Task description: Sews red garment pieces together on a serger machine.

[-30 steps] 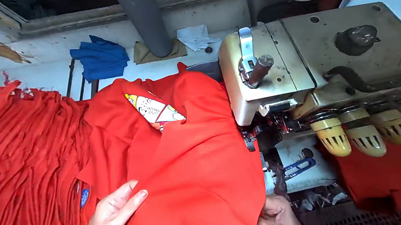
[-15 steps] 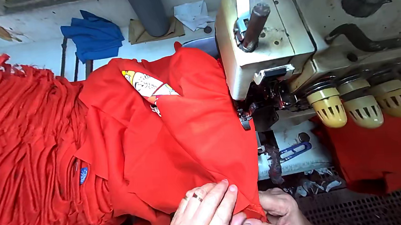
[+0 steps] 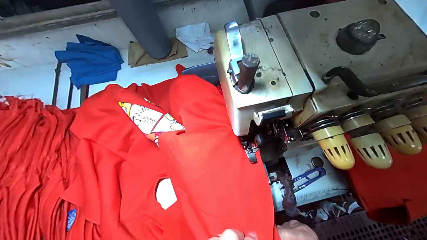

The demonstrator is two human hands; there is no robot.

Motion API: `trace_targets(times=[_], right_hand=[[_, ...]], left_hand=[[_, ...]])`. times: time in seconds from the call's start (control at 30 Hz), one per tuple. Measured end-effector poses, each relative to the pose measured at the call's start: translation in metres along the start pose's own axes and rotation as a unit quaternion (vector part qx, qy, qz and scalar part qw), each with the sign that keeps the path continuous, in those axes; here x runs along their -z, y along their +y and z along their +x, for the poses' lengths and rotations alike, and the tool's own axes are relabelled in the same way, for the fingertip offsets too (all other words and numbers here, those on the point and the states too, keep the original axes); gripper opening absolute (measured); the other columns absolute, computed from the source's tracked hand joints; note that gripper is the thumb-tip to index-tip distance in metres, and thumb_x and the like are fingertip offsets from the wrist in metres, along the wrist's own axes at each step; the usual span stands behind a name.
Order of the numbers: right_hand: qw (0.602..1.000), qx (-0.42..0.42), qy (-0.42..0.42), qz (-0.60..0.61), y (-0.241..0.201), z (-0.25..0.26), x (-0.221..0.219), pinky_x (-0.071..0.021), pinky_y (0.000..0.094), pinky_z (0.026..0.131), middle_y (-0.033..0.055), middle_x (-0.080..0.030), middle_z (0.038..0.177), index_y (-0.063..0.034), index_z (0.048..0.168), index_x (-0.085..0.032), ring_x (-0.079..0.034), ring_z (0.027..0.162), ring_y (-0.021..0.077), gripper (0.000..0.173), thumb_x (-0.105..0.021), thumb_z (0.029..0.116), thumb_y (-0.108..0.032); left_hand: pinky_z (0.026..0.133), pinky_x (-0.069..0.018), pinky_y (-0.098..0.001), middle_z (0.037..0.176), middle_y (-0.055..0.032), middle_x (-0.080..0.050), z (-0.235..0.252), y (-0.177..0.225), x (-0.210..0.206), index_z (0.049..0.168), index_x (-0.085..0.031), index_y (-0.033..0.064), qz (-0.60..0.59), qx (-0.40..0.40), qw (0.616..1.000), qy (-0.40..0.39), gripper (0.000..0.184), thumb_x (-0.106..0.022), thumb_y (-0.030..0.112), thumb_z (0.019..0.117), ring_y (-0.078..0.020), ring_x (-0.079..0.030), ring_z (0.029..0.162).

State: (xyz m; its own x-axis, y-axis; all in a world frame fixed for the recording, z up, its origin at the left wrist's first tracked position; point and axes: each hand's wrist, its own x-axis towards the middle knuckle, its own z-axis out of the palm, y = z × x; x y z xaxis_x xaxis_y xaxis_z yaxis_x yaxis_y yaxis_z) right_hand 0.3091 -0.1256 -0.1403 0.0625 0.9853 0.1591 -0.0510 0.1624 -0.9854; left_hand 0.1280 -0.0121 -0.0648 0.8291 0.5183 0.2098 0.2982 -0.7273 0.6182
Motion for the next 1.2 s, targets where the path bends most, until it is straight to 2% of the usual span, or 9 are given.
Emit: trace_targets(times=[0.3,0.63,0.8,0.87,0.93,1.0,1.07,1.13,1.2], right_hand=[[0.994,-0.027,0.083,0.061,-0.013,0.035,-0.003,-0.0529,0.0128,0.071,-0.0050,-0.072,0.080,0.0021,0.097,-0.069,-0.063,0.076,-0.0086,0.007,-0.064,0.0917,0.000],[0.989,-0.040,0.145,0.014,-0.021,0.051,-0.014,-0.0507,0.0107,0.071,-0.0039,-0.068,0.073,0.0023,0.082,-0.065,-0.061,0.074,-0.0105,0.013,-0.061,0.0945,0.000],[0.991,-0.020,0.134,0.006,-0.013,0.050,-0.013,-0.0541,0.0134,0.072,0.0013,-0.071,0.076,0.0054,0.086,-0.067,-0.065,0.075,-0.0063,0.017,-0.058,0.0987,-0.001],[0.990,-0.005,0.139,0.007,-0.007,0.050,-0.014,-0.0539,0.0136,0.070,0.0010,-0.071,0.075,0.0046,0.085,-0.068,-0.065,0.074,-0.0060,0.020,-0.059,0.0997,-0.004],[0.989,0.013,0.145,0.003,-0.002,0.051,-0.015,-0.0535,0.0126,0.069,0.0006,-0.070,0.074,0.0042,0.084,-0.067,-0.064,0.074,-0.0066,0.021,-0.059,0.1003,-0.007],[0.987,0.003,0.162,-0.014,-0.002,0.052,-0.017,-0.0517,0.0117,0.066,-0.0010,-0.068,0.070,0.0027,0.080,-0.068,-0.063,0.070,-0.0070,0.023,-0.059,0.0989,-0.007],[0.984,-0.021,0.172,-0.035,-0.005,0.053,-0.018,-0.0503,0.0125,0.064,-0.0023,-0.067,0.069,0.0015,0.078,-0.069,-0.062,0.068,-0.0065,0.024,-0.059,0.0979,-0.007],[0.984,0.006,0.168,-0.057,-0.001,0.052,-0.017,-0.0515,0.0139,0.066,0.0006,-0.068,0.071,0.0024,0.079,-0.069,-0.063,0.070,-0.0042,0.025,-0.060,0.0989,-0.010],[0.981,0.065,0.155,-0.097,-0.002,0.047,-0.012,-0.0555,0.0189,0.074,0.0079,-0.071,0.078,0.0043,0.082,-0.070,-0.068,0.079,0.0027,0.025,-0.062,0.0981,-0.013]], left_hand=[[0.042,-0.0409,-0.0309,0.074,-0.0098,-0.067,0.061,0.008,0.005,0.091,-0.078,0.0056,0.195,0.029,0.980,0.025,0.016,-0.065,0.014,0.0930,-0.0202,-0.060,0.053],[0.039,-0.0371,-0.0287,0.062,-0.0061,-0.060,0.091,-0.001,-0.019,0.070,-0.067,0.0078,0.252,0.000,0.961,0.115,0.025,-0.063,0.020,0.0919,-0.0174,-0.057,0.047],[0.060,-0.0526,-0.0394,0.085,-0.0102,-0.074,0.061,0.006,0.016,0.105,-0.078,0.0082,0.155,0.027,0.987,0.033,0.020,-0.063,0.018,0.0959,-0.0260,-0.070,0.074],[0.064,-0.0512,-0.0454,0.090,-0.0151,-0.075,0.035,0.001,0.041,0.124,-0.068,-0.0015,0.093,0.099,0.991,-0.010,0.036,-0.054,0.019,0.0983,-0.0281,-0.069,0.075],[0.055,-0.0522,-0.0490,0.083,-0.0130,-0.073,0.008,-0.015,0.057,0.143,-0.050,-0.0087,0.065,0.200,0.973,-0.097,0.057,-0.057,0.022,0.0957,-0.0274,-0.066,0.063],[0.060,-0.0526,-0.0638,0.082,-0.0183,-0.073,-0.014,-0.032,0.051,0.148,-0.045,-0.0063,0.079,0.303,0.933,-0.177,0.066,-0.066,0.025,0.0937,-0.0410,-0.069,0.067],[0.065,-0.0516,-0.0707,0.082,-0.0259,-0.072,-0.041,-0.047,0.027,0.131,-0.061,-0.0064,0.111,0.325,0.926,-0.157,0.045,-0.066,0.020,0.0949,-0.0502,-0.070,0.073],[0.062,-0.0567,-0.0588,0.082,-0.0233,-0.073,-0.062,-0.057,0.015,0.104,-0.071,-0.0065,0.157,0.257,0.953,-0.041,0.021,-0.058,0.006,0.0934,-0.0411,-0.073,0.072],[0.075,-0.0601,-0.0428,0.091,-0.0255,-0.073,-0.067,-0.055,0.026,0.098,-0.070,-0.0102,0.185,0.208,0.956,0.094,0.021,-0.052,0.001,0.0953,-0.0315,-0.075,0.083]])
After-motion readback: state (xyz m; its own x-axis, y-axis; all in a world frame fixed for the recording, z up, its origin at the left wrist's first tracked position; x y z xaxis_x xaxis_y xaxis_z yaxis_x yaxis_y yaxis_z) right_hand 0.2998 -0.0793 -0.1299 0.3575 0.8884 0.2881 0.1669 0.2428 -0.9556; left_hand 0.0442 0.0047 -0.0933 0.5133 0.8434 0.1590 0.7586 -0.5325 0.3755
